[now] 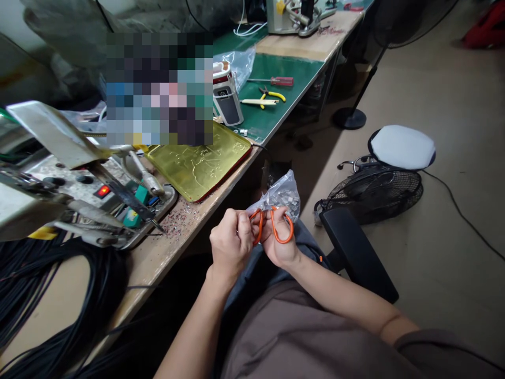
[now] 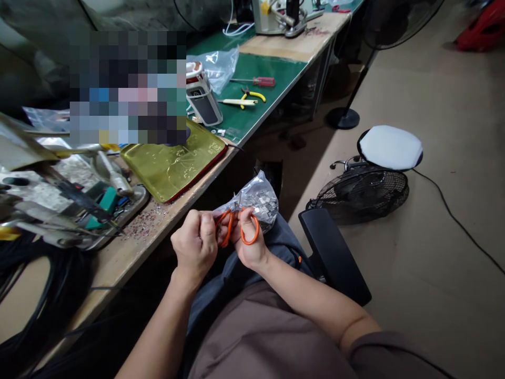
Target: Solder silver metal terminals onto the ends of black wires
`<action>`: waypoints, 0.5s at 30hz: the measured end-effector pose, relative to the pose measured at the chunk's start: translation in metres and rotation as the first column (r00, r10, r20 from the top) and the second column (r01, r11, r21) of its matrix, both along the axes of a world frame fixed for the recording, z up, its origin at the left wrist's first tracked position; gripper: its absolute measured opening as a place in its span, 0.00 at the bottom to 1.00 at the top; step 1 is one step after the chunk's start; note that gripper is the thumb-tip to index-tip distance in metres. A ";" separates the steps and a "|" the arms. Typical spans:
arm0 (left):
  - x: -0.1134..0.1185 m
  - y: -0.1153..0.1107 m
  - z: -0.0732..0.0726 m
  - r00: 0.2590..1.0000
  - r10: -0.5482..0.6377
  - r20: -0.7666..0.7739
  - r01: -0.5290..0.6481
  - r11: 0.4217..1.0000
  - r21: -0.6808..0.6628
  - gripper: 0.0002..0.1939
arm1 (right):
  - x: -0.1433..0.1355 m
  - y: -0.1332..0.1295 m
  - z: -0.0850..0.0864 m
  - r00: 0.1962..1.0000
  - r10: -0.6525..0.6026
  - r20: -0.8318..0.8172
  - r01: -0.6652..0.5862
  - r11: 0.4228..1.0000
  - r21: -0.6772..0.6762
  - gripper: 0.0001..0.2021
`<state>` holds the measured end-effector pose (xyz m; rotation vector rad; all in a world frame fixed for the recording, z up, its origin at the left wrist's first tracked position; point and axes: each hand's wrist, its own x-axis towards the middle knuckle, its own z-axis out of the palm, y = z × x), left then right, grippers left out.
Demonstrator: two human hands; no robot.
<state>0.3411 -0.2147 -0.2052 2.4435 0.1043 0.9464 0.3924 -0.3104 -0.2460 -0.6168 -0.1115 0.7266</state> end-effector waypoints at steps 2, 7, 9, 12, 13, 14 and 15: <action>0.003 0.001 0.000 1.000 0.008 0.014 -0.008 1.000 -0.007 0.09 | 0.003 -0.004 0.001 0.999 0.038 0.014 -0.038 0.999 0.006 0.33; 0.007 0.001 -0.002 0.998 -0.060 0.004 0.060 0.998 -0.019 0.08 | 0.013 -0.011 0.006 0.995 0.084 -0.046 -0.085 0.996 -0.007 0.35; 0.006 -0.001 -0.005 0.999 -0.044 0.007 0.044 0.999 -0.031 0.08 | 0.014 -0.011 0.005 0.996 0.049 -0.078 -0.052 0.998 -0.038 0.34; 0.004 -0.001 -0.011 1.000 -0.029 0.009 0.030 0.996 -0.078 0.08 | 0.012 -0.010 0.003 0.996 -0.015 -0.085 0.009 0.998 -0.063 0.33; 0.003 0.000 -0.013 1.000 -0.030 0.002 0.030 0.994 -0.104 0.08 | 0.012 -0.010 0.002 0.996 -0.025 -0.083 0.019 0.997 -0.070 0.32; 0.003 0.000 -0.015 1.000 -0.029 -0.010 0.027 0.990 -0.136 0.08 | 0.011 -0.010 0.001 0.996 -0.029 -0.082 0.023 0.997 -0.076 0.32; 0.003 0.001 -0.018 0.999 -0.028 -0.024 0.024 0.985 -0.169 0.09 | 0.012 -0.010 0.000 0.996 -0.027 -0.084 0.020 0.996 -0.083 0.32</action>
